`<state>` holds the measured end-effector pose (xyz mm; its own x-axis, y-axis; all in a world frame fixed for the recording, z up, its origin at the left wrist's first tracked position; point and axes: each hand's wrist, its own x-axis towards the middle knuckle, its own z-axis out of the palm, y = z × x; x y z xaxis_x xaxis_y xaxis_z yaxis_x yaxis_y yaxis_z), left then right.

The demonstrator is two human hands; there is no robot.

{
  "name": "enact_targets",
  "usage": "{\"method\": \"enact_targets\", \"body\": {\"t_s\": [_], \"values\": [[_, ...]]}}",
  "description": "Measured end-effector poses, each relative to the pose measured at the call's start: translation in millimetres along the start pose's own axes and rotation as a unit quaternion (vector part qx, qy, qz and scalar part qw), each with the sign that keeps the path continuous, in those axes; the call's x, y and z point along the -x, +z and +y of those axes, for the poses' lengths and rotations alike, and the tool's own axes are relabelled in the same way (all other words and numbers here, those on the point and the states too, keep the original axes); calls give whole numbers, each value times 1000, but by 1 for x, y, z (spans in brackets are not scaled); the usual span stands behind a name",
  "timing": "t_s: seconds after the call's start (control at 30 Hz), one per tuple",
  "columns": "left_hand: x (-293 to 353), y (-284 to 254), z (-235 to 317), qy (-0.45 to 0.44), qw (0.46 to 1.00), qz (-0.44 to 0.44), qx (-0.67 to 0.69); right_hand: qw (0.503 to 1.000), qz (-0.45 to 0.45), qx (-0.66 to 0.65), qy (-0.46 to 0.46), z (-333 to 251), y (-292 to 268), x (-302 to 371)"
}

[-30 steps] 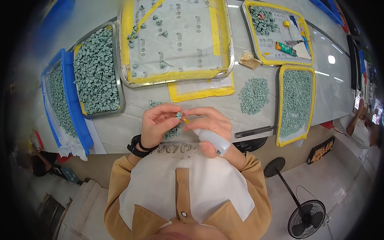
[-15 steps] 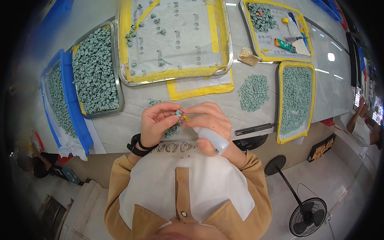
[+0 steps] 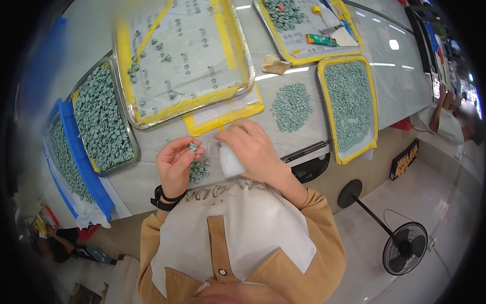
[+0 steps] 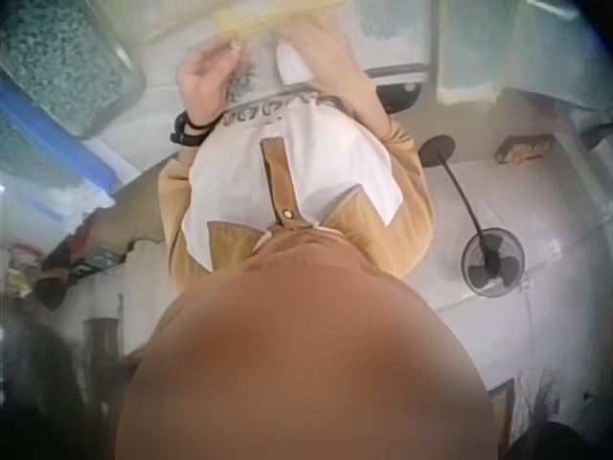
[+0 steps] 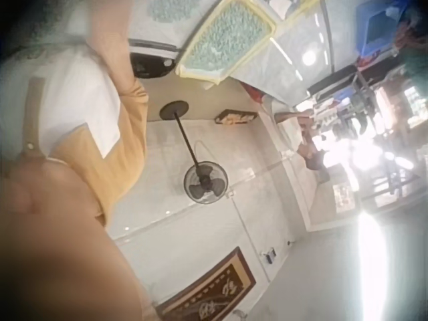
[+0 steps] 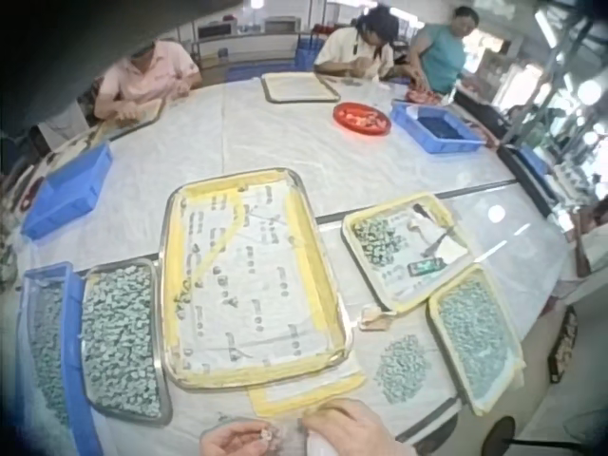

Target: Assemble small green flower-shaped plastic components using a squeeze bottle at a factory workbench.

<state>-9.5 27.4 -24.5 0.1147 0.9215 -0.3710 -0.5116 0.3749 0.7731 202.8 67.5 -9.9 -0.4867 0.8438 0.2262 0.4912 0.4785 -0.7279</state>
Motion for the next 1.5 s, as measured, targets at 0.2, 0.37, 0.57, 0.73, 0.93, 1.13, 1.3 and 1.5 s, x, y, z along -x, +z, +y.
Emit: {"method": "enact_targets", "body": {"t_s": [0.2, 0.37, 0.57, 0.73, 0.93, 1.13, 1.3, 1.5], "values": [[-2, -3, -3, 25, 1000, -16, 10, 989, 50, 126, 60, -2, -19, 10], [0, 2, 0, 30, 999, -31, 20, 891, 207, 324, 239, 58, -94, 62], [-1, 3, -1, 7, 999, -42, 9, 884, 157, 400, 182, 73, -95, 56], [0, 1, 0, 6, 999, -37, 11, 898, 156, 379, 159, 80, -95, 58], [1, 4, 7, -51, 996, -58, -42, 897, 177, 378, 145, 72, -88, 55], [0, 5, 8, -92, 988, -115, -45, 964, 209, 161, 18, 0, -55, 32], [-2, 10, 11, -140, 972, -189, -8, 990, 110, 52, -66, -17, -21, 0], [-2, 11, 10, -111, 981, -155, -40, 992, 34, 83, -86, -22, -13, -11]]}}
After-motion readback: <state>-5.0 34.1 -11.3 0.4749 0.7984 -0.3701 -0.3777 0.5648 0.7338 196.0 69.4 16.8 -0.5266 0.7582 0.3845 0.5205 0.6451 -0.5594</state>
